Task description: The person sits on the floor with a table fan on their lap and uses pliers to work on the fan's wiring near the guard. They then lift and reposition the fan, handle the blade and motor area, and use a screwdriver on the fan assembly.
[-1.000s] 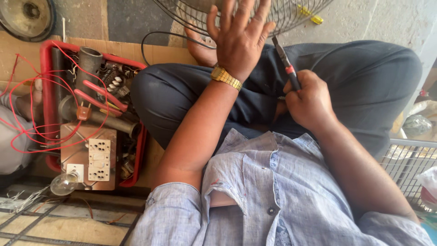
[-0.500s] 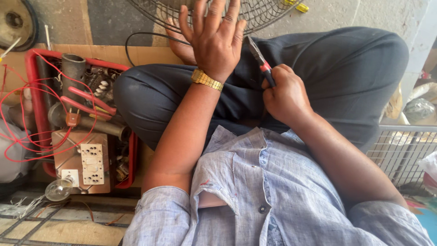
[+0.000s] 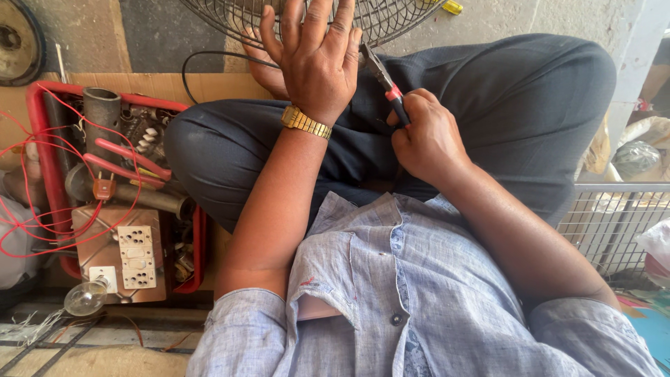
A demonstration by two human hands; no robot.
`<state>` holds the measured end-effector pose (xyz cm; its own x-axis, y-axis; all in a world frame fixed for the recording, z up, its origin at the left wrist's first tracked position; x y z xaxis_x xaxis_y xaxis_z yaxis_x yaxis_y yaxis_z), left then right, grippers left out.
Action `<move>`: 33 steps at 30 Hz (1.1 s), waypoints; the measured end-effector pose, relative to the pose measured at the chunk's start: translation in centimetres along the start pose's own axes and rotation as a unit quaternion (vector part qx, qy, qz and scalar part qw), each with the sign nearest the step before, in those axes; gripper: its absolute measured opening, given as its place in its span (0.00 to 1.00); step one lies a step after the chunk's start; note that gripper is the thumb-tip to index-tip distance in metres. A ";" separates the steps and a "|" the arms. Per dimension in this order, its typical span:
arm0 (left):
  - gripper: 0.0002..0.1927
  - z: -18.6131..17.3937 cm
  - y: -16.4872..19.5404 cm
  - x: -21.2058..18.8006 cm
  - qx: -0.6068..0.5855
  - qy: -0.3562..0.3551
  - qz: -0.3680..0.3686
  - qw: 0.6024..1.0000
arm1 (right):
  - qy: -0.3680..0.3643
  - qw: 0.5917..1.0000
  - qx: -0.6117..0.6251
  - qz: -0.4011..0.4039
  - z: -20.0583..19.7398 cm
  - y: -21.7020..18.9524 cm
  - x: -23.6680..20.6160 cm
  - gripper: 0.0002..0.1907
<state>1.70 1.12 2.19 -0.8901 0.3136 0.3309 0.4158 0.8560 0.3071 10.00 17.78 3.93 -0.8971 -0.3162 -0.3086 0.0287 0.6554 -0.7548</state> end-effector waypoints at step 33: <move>0.25 -2.2 1.7 -2.4 -0.057 0.014 0.001 0.998 | 0.106 0.968 -0.222 -0.045 -3.5 0.4 -3.9 0.28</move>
<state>4.95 0.95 3.93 -0.8842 0.3023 0.3560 0.4378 0.8022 0.4061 12.00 21.66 6.86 -0.9587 -0.2691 -0.0918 -0.2042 0.8764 -0.4362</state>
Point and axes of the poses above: each hand's wrist, its own x-axis towards the middle knuckle, its own z-axis out of the palm, y = z × x, the point moved 6 cm from there along x, towards the middle knuckle, and after that the axes turned 12 degrees about -y, right-handed, at the moved point
